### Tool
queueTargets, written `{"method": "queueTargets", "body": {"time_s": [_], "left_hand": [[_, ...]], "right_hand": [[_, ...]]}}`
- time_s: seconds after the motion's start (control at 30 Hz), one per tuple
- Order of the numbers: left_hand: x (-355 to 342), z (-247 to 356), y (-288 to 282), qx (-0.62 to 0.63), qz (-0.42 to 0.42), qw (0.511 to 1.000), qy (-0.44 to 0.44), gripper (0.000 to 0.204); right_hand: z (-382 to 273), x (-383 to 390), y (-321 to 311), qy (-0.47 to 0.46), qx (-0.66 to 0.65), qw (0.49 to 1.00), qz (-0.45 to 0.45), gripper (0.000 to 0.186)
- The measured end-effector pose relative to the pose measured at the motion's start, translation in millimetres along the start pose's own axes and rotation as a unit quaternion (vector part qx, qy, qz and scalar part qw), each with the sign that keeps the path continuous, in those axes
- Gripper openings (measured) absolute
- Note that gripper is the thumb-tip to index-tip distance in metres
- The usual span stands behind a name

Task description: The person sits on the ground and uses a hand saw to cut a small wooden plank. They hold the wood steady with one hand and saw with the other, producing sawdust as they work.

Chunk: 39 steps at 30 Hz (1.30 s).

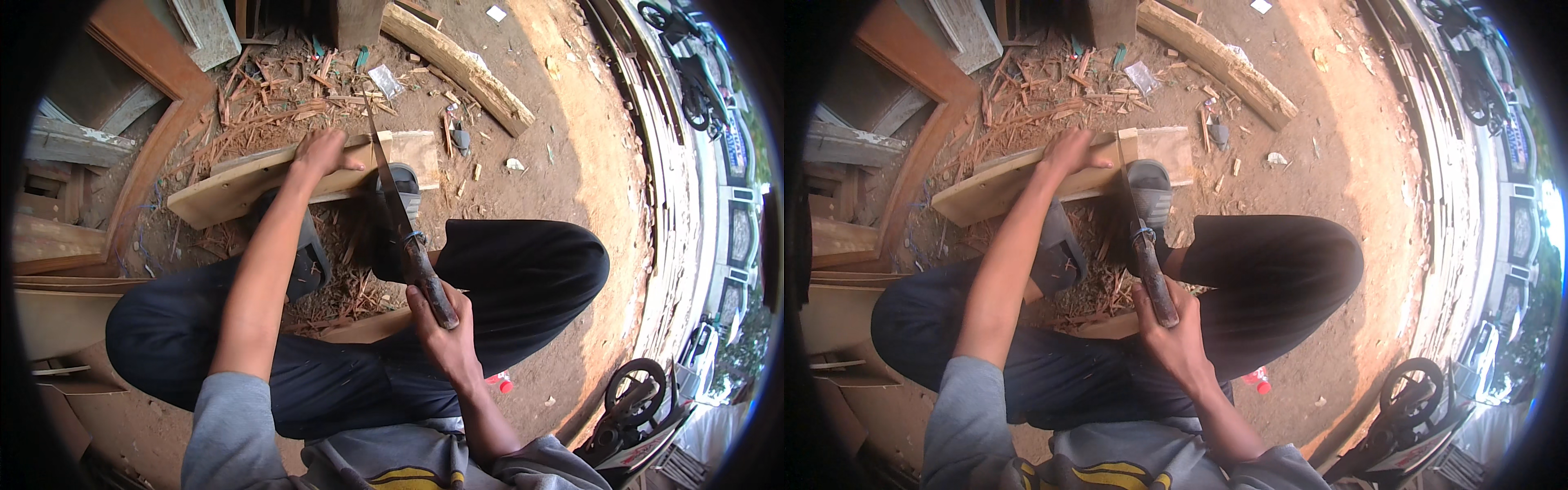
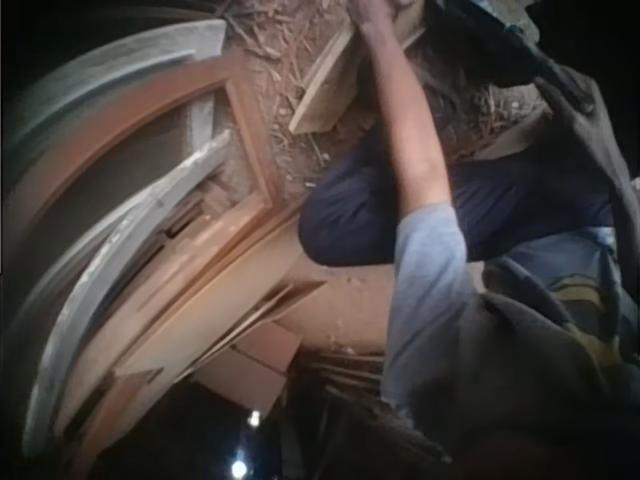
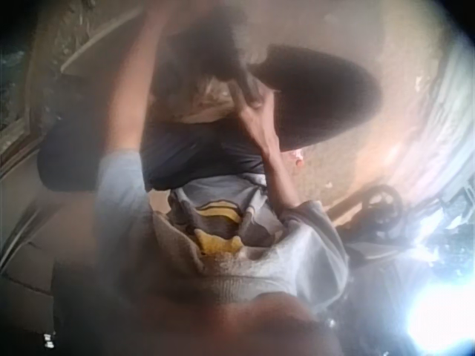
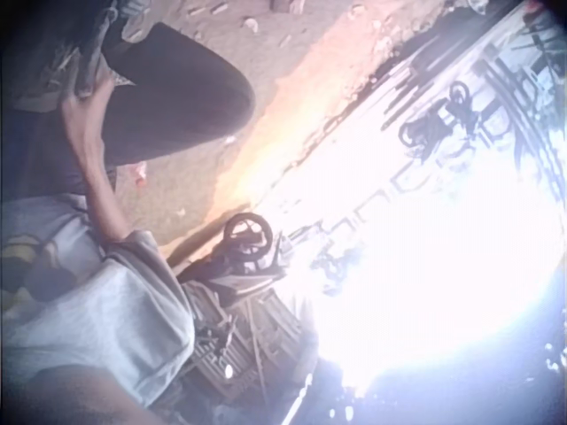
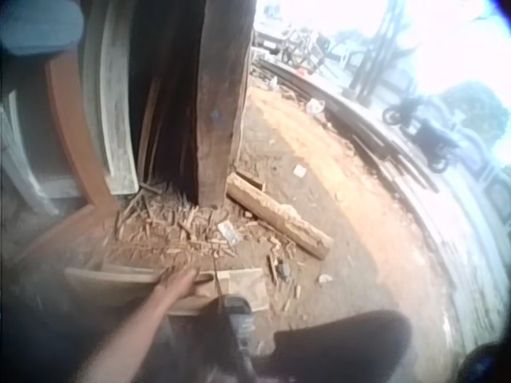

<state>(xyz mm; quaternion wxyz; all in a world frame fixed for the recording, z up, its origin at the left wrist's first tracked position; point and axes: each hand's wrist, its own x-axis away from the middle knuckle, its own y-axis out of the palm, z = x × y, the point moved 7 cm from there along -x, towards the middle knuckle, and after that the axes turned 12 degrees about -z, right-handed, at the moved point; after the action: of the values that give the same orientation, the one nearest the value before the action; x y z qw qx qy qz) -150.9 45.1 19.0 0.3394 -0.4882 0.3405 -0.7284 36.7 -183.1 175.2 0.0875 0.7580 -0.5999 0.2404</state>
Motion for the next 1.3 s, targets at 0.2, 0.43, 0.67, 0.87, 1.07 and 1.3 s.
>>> {"method": "queueTargets", "body": {"time_s": [0.2, 0.43, 0.67, 0.87, 1.07, 1.3], "left_hand": [[-5, -14, 4, 0.011, 0.012, 1.0, 0.019, 0.071], [4, 1, -1, 0.003, 0.026, 1.0, 0.002, 0.073], [-3, -12, 4, 0.009, -0.008, 1.0, 0.001, 0.074], [3, 6, -2, 0.012, -0.01, 1.0, -0.019, 0.072], [6, -7, -5, 0.009, 0.034, 0.999, -0.01, 0.069], [-2, -8, 9, 0.003, -0.008, 0.999, -0.032, 0.076]], "right_hand": [[-3, -18, -1, 0.025, -0.009, 1.0, -0.011, 0.026], [0, 28, -13, 0.031, -0.01, 0.999, -0.009, 0.023], [-4, 14, -4, 0.016, 0.0, 1.0, 0.002, 0.02], [10, 48, -13, 0.015, -0.002, 1.0, -0.001, 0.016], [7, 9, 2, 0.013, 0.004, 1.0, -0.004, 0.021], [16, 43, -7, 0.057, -0.026, 0.998, -0.001, 0.019]]}}
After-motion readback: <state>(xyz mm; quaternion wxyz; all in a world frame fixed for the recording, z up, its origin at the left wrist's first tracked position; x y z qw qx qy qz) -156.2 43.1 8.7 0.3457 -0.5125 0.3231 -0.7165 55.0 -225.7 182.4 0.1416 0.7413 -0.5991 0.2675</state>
